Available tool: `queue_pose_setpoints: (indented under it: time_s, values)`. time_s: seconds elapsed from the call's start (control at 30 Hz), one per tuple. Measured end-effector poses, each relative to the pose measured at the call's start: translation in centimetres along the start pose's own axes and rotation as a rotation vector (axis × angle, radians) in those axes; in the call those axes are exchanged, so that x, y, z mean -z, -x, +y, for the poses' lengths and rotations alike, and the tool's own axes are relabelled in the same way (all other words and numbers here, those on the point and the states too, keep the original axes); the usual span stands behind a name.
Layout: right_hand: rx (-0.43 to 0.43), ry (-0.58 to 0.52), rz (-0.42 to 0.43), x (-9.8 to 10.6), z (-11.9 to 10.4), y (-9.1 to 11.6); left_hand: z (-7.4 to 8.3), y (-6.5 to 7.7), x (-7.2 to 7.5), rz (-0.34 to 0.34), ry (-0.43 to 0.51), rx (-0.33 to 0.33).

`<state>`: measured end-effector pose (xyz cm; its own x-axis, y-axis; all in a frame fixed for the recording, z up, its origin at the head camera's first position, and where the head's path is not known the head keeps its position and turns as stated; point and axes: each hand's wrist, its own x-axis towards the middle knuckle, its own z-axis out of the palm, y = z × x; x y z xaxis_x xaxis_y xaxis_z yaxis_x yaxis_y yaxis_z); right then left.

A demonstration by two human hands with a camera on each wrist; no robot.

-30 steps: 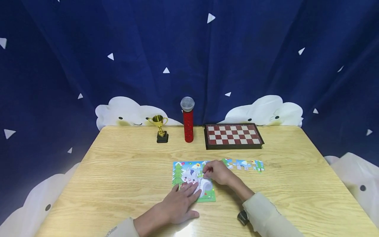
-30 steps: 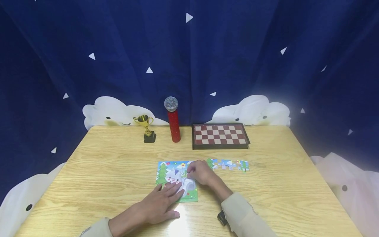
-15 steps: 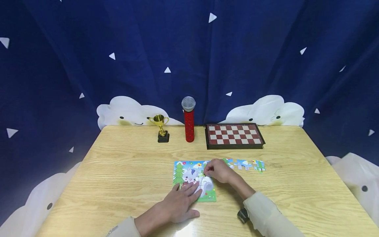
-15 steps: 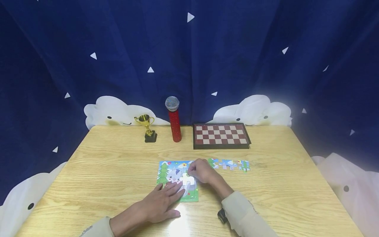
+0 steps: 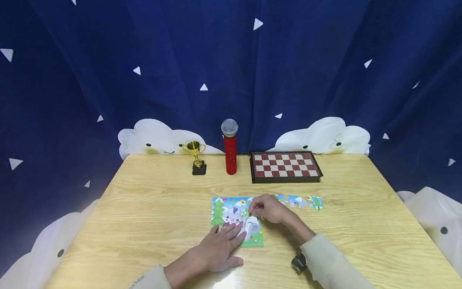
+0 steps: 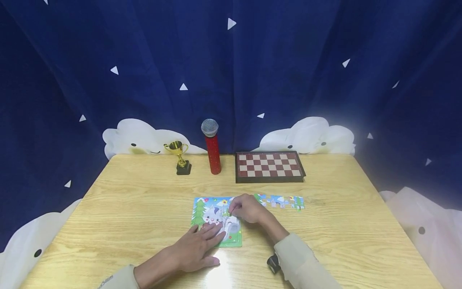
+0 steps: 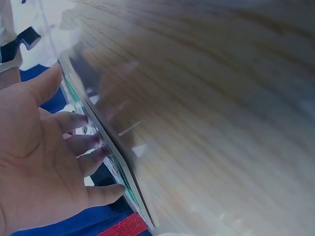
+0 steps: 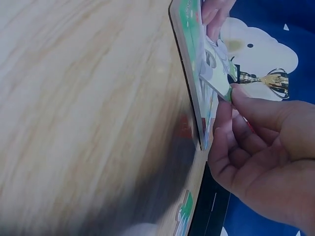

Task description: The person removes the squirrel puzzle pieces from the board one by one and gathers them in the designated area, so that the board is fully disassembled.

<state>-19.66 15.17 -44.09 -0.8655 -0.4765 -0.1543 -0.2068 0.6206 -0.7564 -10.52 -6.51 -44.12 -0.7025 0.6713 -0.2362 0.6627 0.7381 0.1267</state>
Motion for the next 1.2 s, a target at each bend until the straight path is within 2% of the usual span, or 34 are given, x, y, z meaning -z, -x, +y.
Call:
queue_pose_setpoints:
  time_s: [0.3, 0.57, 0.8, 1.2]
  values:
    - [0.014, -0.001, 0.018, 0.3, -0.3, 0.6, 0.1, 0.0, 0.1, -0.013, 0.002, 0.003]
    - [0.013, 0.025, 0.061, 2.1, 0.2, 1.6, 0.0, -0.2, 0.1, -0.029, 0.02, 0.0]
    - [-0.001, 0.054, 0.085, 4.1, 1.9, 3.3, 0.1, -0.1, 0.2, -0.022, 0.004, -0.028]
    - [-0.063, 0.049, 0.099, 7.3, 5.3, 7.2, 0.0, 0.1, -0.1, 0.005, 0.021, -0.032]
